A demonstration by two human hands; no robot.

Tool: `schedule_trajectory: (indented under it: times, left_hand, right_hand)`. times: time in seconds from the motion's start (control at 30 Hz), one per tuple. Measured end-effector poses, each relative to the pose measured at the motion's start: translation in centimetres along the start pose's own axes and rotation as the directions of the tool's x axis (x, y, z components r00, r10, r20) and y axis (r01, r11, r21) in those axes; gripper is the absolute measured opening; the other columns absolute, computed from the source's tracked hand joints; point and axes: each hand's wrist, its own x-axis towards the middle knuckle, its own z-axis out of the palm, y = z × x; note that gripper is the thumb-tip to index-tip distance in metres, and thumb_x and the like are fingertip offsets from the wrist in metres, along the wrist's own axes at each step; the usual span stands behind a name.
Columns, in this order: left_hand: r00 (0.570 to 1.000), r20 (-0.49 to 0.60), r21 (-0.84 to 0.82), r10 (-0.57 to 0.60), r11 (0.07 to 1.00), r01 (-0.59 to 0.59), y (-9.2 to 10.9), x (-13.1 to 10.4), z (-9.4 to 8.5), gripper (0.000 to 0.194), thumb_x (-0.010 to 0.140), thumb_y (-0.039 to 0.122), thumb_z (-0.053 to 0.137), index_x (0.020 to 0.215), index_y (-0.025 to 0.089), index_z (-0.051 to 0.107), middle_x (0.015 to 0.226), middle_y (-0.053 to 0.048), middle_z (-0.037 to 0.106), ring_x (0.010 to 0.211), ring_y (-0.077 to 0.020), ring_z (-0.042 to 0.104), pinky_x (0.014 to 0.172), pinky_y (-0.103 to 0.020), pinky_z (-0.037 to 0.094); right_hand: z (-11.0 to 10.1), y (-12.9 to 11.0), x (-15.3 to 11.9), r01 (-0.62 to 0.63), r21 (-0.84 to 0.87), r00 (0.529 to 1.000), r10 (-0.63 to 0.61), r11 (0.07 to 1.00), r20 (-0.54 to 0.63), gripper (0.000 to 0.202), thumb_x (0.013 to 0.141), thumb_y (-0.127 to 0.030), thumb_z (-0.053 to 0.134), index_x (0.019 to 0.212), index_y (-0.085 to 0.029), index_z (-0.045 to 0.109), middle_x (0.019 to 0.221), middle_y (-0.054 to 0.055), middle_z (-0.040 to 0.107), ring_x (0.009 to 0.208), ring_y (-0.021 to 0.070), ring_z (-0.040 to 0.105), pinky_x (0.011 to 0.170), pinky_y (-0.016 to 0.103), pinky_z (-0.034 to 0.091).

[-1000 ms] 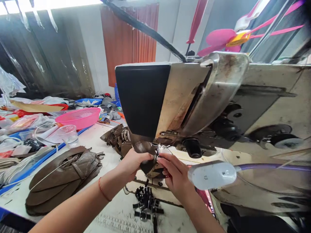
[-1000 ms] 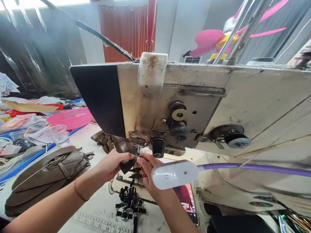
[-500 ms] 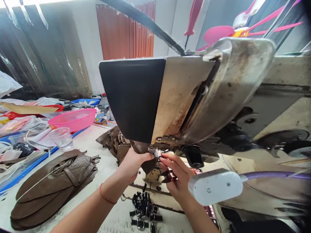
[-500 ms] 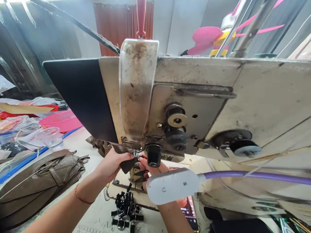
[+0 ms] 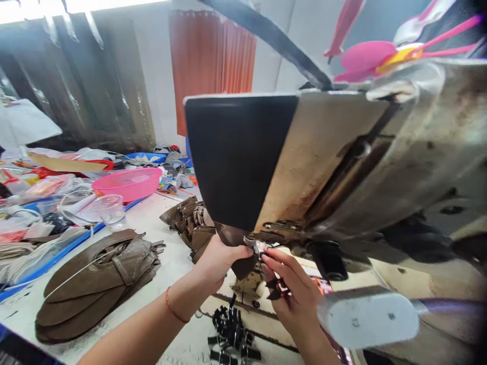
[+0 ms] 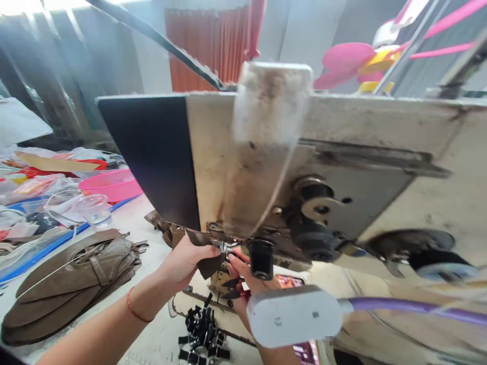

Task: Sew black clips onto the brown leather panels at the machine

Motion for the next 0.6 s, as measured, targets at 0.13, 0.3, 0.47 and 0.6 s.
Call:
schedule_trajectory:
  times: [0.13,0.3,0.47,0.6]
  left_hand:
    - [1.000,-0.017,-0.057,0.022,0.998,-0.023,-0.05,0.05,0.22,0.029,0.052,0.010,0.071,0.081,0.011,0.069,0.083,-0.006,0.069,0.078,-0.0194,0.061,0.084,-0.036,0.046]
    - [0.999,-0.031,-0.093,0.023,0.995,-0.026,-0.04,0.19,0.45,0.030,0.050,0.008,0.069,0.080,0.010,0.068,0.083,-0.007,0.069,0.075,-0.0186,0.059,0.085,-0.036,0.047]
    - [0.999,-0.046,-0.104,0.007,0.995,-0.012,-0.19,0.19,0.43,0.029,0.049,0.010,0.074,0.077,0.010,0.067,0.079,-0.007,0.068,0.075,-0.0193,0.060,0.086,-0.038,0.047]
    - [0.999,-0.046,-0.135,0.008,0.991,-0.015,-0.31,0.27,0.32,0.029,0.049,0.010,0.074,0.077,0.011,0.068,0.079,-0.006,0.069,0.076,-0.0199,0.062,0.084,-0.036,0.047]
  right_hand:
    - [0.08,-0.32,0.17,0.009,-0.036,1.000,-0.009,0.999,0.007,0.022,0.084,-0.017,0.059,0.102,-0.025,0.070,0.104,0.006,0.071,0.078,0.0178,0.070,0.051,0.022,0.054]
    - [0.50,-0.17,0.38,0.021,-0.014,0.999,-0.022,1.000,-0.049,0.015,0.085,-0.026,0.060,0.095,-0.023,0.071,0.100,0.006,0.071,0.080,0.0195,0.070,0.059,0.024,0.055]
    - [0.56,0.12,0.31,0.035,-0.030,0.998,-0.036,0.999,-0.054,0.013,0.085,-0.023,0.061,0.094,-0.022,0.070,0.098,0.005,0.070,0.084,0.0191,0.069,0.073,0.028,0.056]
    - [0.31,0.62,0.20,0.063,-0.078,0.997,-0.066,0.995,-0.037,0.015,0.085,-0.024,0.062,0.097,-0.025,0.070,0.099,0.004,0.070,0.088,0.0204,0.067,0.071,0.028,0.054]
